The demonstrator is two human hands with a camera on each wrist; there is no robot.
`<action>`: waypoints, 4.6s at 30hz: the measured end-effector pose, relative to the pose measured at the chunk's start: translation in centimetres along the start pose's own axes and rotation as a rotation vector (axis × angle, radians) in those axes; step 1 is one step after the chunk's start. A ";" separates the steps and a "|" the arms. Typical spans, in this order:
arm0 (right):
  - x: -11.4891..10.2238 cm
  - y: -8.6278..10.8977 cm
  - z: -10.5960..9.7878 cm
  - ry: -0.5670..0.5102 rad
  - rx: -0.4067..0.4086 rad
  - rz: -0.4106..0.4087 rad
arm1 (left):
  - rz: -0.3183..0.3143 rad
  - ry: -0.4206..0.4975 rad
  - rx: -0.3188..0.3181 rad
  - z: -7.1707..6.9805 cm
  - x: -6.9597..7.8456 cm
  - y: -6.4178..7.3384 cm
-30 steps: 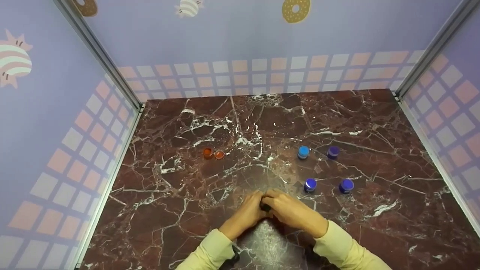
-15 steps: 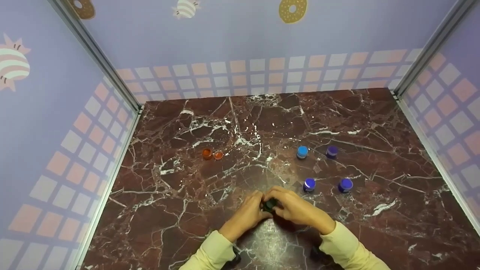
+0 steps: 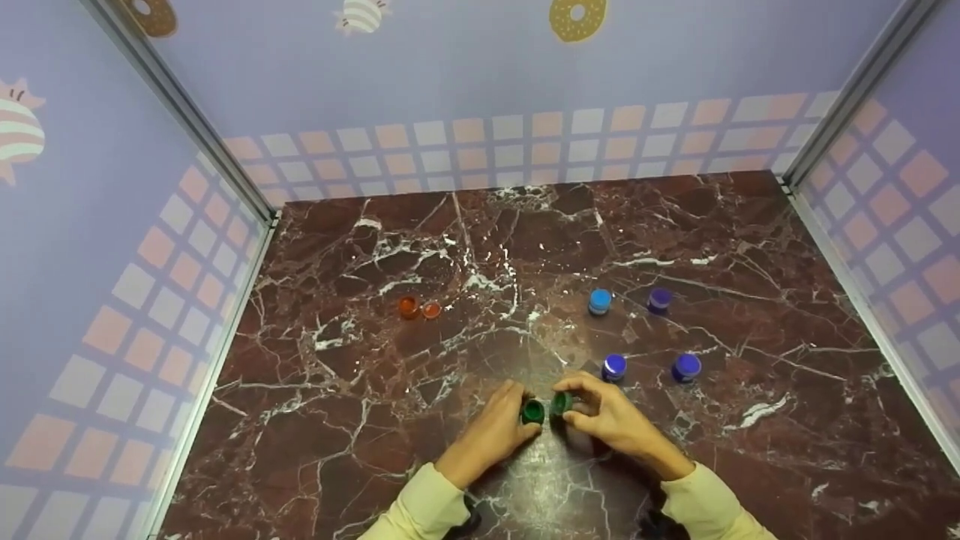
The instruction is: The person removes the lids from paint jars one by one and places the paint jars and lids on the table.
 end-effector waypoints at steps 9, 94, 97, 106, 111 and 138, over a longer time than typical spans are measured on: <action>0.0 0.0 -0.3 -0.020 -0.040 0.066 | 0.004 0.005 0.046 -0.6 -0.5 -0.9; -2.5 -3.5 1.9 0.237 0.035 0.105 | -0.338 0.035 0.297 -4.8 -8.3 -15.2; -3.1 -4.2 2.1 0.239 0.072 0.115 | -0.329 0.027 0.300 -4.8 -8.2 -15.2; -3.6 -6.9 2.6 0.322 0.187 0.097 | -0.325 0.001 0.301 -4.7 -8.0 -14.8; -4.2 -8.3 2.5 0.383 0.230 0.040 | -0.322 -0.021 0.298 -4.8 -7.9 -14.9; -2.8 -13.2 2.4 0.540 0.425 0.038 | -0.282 0.009 0.302 -5.0 -8.5 -14.8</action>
Point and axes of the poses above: each hand's wrist, its own y-axis away from the middle knuckle, its own z-axis out of the palm, x = y × z, the point moved 3 cm from there along -y, towards the middle knuckle, and after that the axes turned 8 degrees about x, right-handed, at the moved point
